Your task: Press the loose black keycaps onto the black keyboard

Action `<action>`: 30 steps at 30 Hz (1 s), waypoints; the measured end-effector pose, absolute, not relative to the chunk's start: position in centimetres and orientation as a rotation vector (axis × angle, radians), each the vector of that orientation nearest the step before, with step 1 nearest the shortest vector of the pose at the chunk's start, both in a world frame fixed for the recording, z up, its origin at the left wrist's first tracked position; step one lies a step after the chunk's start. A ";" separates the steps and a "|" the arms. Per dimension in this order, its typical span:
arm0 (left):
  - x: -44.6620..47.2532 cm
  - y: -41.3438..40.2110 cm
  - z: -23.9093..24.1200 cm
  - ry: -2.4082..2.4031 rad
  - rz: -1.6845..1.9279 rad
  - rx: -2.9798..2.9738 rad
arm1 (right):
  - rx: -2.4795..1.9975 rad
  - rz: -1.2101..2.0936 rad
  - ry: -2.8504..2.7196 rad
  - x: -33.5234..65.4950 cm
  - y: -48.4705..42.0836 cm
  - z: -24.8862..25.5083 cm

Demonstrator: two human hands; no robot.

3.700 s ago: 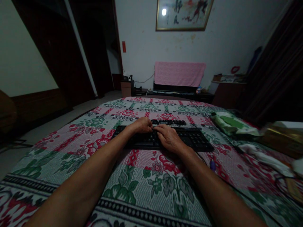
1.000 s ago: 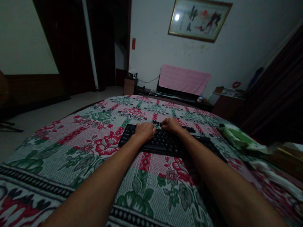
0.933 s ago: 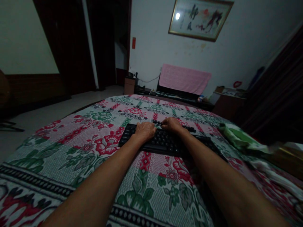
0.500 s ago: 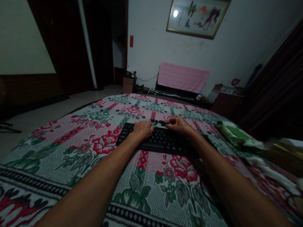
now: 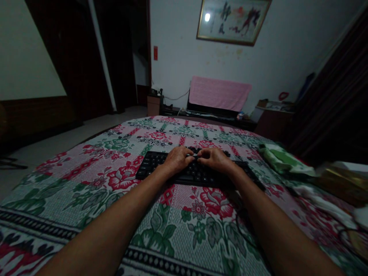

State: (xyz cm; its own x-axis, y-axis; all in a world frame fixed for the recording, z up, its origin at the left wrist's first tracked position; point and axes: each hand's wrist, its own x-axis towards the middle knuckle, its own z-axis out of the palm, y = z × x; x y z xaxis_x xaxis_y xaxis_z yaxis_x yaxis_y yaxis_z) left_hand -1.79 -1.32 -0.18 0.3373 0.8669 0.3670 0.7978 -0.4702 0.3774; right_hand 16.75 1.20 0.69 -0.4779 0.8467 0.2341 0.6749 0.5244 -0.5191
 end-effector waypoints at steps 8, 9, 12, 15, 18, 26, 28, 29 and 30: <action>-1.2 -1.3 -0.5 1.488 0.768 2.493 | -1.216 0.428 -2.335 16.2 0.9 0.4; -1.1 -1.3 -0.6 1.502 0.768 2.487 | -1.221 0.442 -2.336 16.2 1.0 0.4; -1.0 -1.3 -0.9 1.537 0.778 2.458 | -1.214 0.546 -2.327 16.2 1.1 0.2; -1.0 -1.3 -1.0 1.522 0.785 2.448 | -1.186 0.667 -2.319 16.3 1.1 0.4; -1.1 -1.3 -1.0 1.504 0.777 2.467 | -1.186 0.707 -2.318 16.4 1.0 0.6; -1.1 -1.4 -0.7 1.509 0.683 2.506 | -1.219 0.652 -2.344 16.2 1.0 0.1; -1.1 -1.4 -0.6 1.519 0.681 2.507 | -1.189 0.650 -2.370 16.2 1.0 0.2; -1.1 -1.4 -0.7 1.523 0.686 2.508 | -1.175 0.646 -2.386 16.3 1.1 0.2; -1.1 -1.3 -0.7 1.523 0.695 2.510 | -1.167 0.639 -2.399 16.4 1.1 0.2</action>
